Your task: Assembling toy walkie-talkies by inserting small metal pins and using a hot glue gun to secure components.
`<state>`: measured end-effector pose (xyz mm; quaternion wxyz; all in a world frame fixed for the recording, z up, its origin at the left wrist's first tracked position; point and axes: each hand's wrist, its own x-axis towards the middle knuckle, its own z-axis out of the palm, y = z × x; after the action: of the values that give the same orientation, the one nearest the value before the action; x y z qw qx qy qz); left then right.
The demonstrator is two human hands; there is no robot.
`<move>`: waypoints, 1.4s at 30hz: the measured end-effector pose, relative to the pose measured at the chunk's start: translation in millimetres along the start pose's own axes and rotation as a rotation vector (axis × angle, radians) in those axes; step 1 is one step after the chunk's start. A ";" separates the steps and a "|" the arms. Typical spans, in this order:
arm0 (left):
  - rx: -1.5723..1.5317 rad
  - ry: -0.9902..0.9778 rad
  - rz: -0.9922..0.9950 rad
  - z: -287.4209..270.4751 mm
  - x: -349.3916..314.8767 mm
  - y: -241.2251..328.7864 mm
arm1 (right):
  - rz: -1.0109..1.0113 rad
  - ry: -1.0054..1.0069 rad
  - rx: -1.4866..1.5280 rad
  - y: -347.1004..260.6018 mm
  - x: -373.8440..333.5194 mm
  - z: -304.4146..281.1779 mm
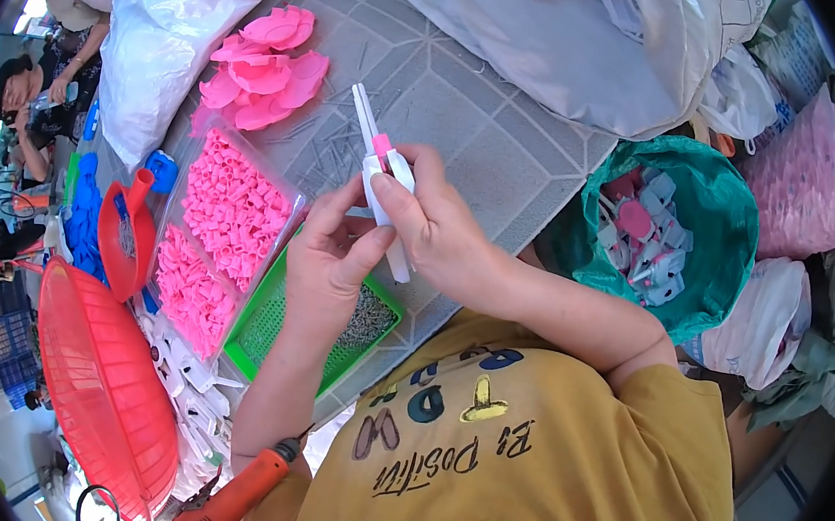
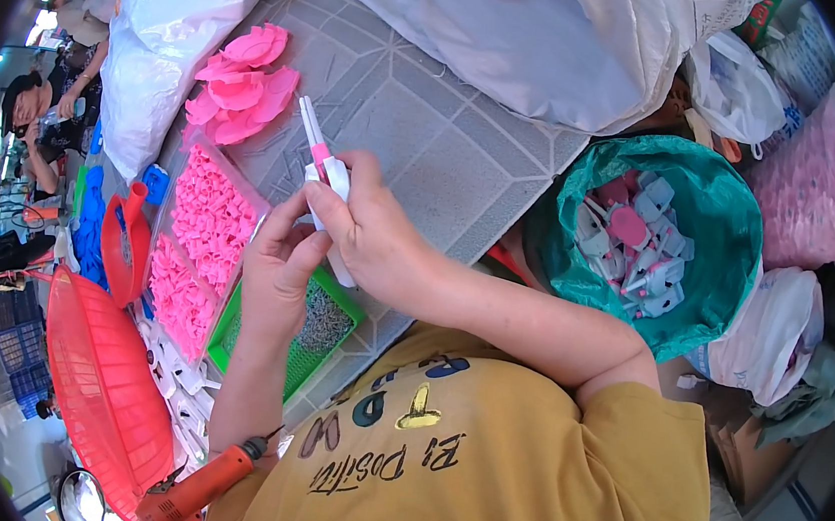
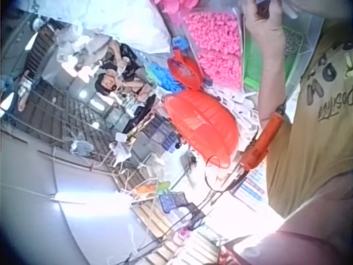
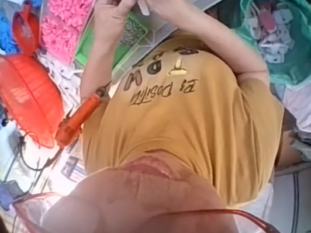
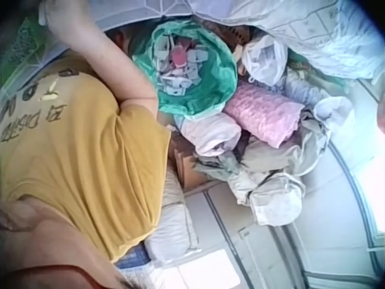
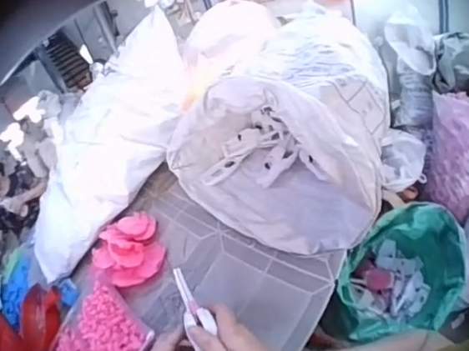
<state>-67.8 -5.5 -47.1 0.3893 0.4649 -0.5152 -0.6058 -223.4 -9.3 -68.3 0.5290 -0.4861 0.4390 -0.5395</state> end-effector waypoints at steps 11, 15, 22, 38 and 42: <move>0.251 0.089 0.176 12.0 -5.3 7.3 | 0.033 -0.069 0.365 -4.7 -8.0 2.0; 0.824 0.195 0.451 24.1 -12.0 13.5 | 0.153 -0.078 0.431 -14.7 -2.7 -4.3; 0.328 0.220 0.246 28.1 -11.0 22.9 | 0.270 0.009 0.809 -15.1 19.3 -20.5; -0.039 0.034 -0.047 22.8 -13.1 15.5 | 0.338 0.038 1.060 -15.9 28.8 -16.5; 0.033 -0.023 -0.146 16.3 -11.5 8.7 | 0.240 -0.106 0.563 -10.4 20.8 -34.9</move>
<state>-80.6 8.2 -36.1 0.3302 0.5007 -0.4944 -0.6292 -258.7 -30.9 -61.7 0.7249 -0.2925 0.2982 -0.5477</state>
